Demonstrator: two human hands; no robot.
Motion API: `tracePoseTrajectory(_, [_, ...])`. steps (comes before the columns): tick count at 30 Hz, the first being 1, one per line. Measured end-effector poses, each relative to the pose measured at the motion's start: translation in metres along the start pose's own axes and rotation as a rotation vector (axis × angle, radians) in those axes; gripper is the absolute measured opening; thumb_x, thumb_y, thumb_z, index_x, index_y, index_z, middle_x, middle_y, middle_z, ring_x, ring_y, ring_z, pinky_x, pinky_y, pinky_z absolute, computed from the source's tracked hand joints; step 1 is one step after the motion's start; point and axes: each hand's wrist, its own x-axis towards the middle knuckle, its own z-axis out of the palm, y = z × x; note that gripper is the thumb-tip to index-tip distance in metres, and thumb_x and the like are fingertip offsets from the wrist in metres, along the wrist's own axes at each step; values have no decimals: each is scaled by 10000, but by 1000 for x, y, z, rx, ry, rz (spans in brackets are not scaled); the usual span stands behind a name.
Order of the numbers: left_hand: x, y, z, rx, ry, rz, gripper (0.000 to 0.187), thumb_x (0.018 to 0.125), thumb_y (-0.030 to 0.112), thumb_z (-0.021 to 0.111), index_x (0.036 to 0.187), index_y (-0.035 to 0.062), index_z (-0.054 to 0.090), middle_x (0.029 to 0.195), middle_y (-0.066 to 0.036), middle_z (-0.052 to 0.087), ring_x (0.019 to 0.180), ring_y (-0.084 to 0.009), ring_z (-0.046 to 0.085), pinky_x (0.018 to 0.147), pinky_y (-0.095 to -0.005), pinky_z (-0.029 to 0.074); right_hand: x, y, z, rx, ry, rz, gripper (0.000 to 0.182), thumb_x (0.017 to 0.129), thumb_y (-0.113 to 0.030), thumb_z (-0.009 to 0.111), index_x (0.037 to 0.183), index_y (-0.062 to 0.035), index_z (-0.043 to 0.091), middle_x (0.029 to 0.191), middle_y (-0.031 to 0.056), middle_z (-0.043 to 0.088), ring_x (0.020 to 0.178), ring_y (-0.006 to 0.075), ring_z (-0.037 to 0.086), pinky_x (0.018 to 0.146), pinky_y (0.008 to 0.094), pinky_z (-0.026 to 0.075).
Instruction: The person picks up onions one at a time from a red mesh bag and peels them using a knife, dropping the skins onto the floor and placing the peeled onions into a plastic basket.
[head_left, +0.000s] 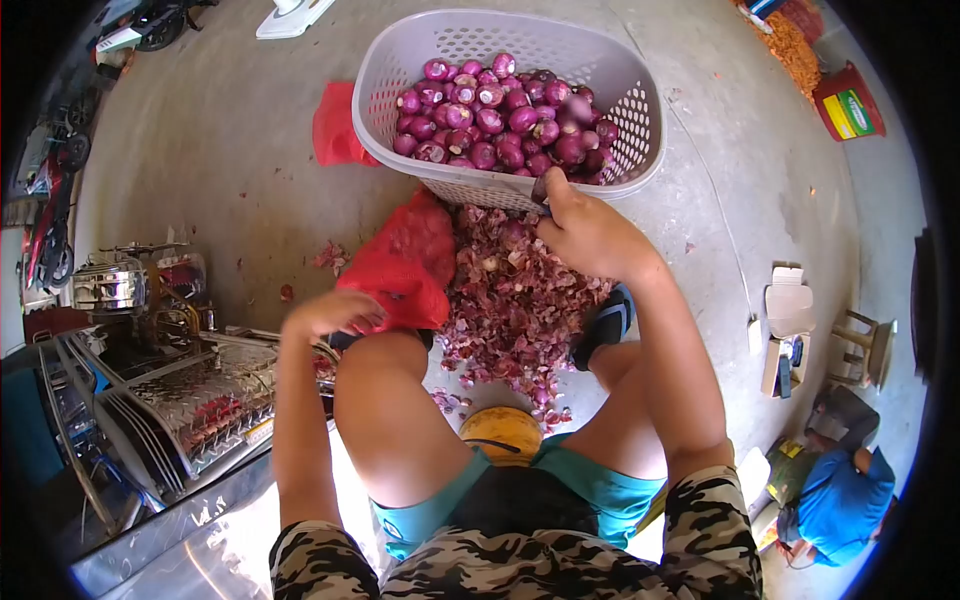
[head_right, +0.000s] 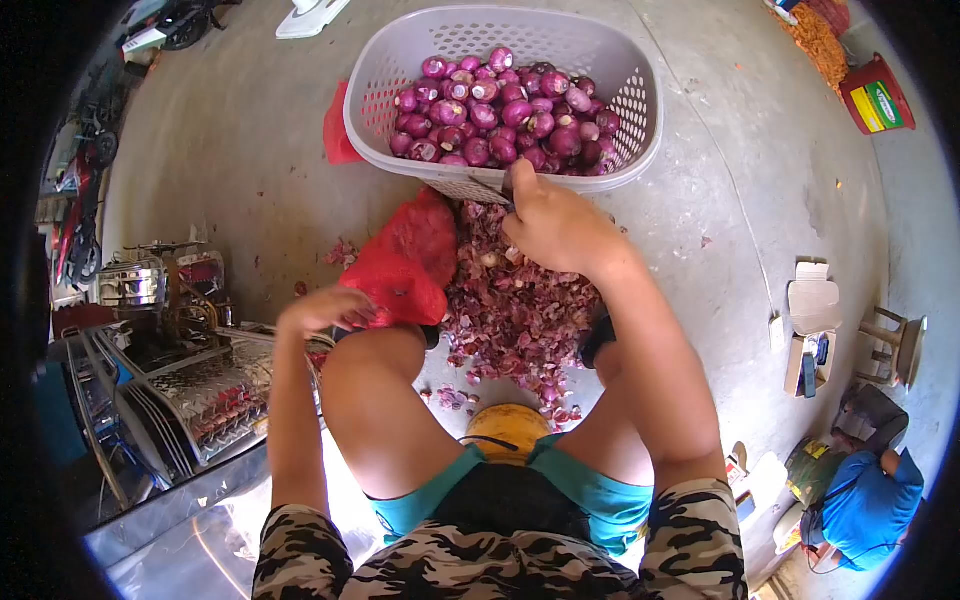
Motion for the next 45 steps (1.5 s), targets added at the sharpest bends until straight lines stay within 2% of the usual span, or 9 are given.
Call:
tracePoseTrajectory(1, [22, -28, 5, -123, -3, 24, 307, 829, 211, 563, 1092, 62, 619, 989, -99, 665, 895, -163, 617, 761, -291, 483, 2, 2, 4, 2, 66, -77, 466, 818, -144, 577, 1226, -46, 374, 1005, 249, 583, 913, 408, 576, 780, 455, 457])
tracePoseTrajectory(4, [116, -129, 30, 91, 307, 301, 294, 832, 206, 583, 1078, 48, 613, 901, -59, 640, 817, -126, 584, 700, -258, 463, -11, 9, 5, 13, 205, -284, 318, 830, -113, 552, 1129, -34, 482, 927, 232, 605, 865, 414, 580, 749, 458, 463])
tracePoseTrajectory(7, [156, -130, 46, 202, 741, 760, 252, 851, 235, 591, 829, -14, 623, 512, -107, 544, 417, -185, 502, 385, -363, 383, -5, 5, -1, 42, 211, -364, 241, 835, -120, 557, 1056, -25, 552, 910, 219, 613, 862, 406, 577, 747, 458, 463])
tracePoseTrajectory(10, [179, -107, 51, 238, 928, 826, 243, 851, 231, 590, 853, -10, 619, 537, -100, 547, 441, -177, 503, 404, -352, 387, -4, 7, 0, 24, 136, -342, 227, 833, -142, 574, 1030, -30, 581, 900, 217, 617, 863, 398, 577, 747, 463, 462])
tracePoseTrajectory(17, [199, -78, 49, 195, 895, 450, 232, 850, 224, 588, 910, 1, 611, 597, -82, 554, 498, -158, 506, 446, -328, 395, -3, 12, 1, -5, 106, -313, 232, 833, -174, 580, 1020, -38, 583, 870, 224, 619, 857, 403, 579, 741, 480, 455])
tracePoseTrajectory(32, [190, -78, 50, 76, 781, 295, 260, 849, 207, 584, 1032, 23, 593, 724, -44, 569, 619, -118, 513, 537, -275, 412, -6, 18, 0, -45, 22, -249, 237, 851, -215, 567, 991, -24, 559, 840, 222, 620, 819, 412, 587, 717, 498, 447])
tracePoseTrajectory(40, [123, -80, 51, -177, 446, 85, 298, 848, 199, 582, 1097, 35, 584, 791, -24, 577, 684, -97, 517, 586, -246, 421, -14, 12, -11, -35, -38, -72, 223, 851, -132, 549, 1029, -2, 516, 863, 233, 599, 839, 407, 576, 727, 457, 455])
tracePoseTrajectory(42, [87, -71, 47, -236, 362, 97, 309, 848, 197, 581, 1113, 38, 582, 808, -19, 579, 700, -91, 518, 598, -239, 423, -16, 15, -8, -22, 12, -67, 217, 856, -141, 538, 1022, -4, 510, 848, 235, 601, 828, 414, 577, 725, 470, 452])
tracePoseTrajectory(45, [23, -39, 39, -331, 327, 342, 330, 850, 183, 583, 1147, 41, 550, 783, 4, 537, 653, -74, 471, 548, -223, 384, -12, 23, -5, -11, 98, -182, 218, 865, -171, 522, 1003, -3, 501, 826, 242, 606, 809, 425, 578, 716, 495, 443])
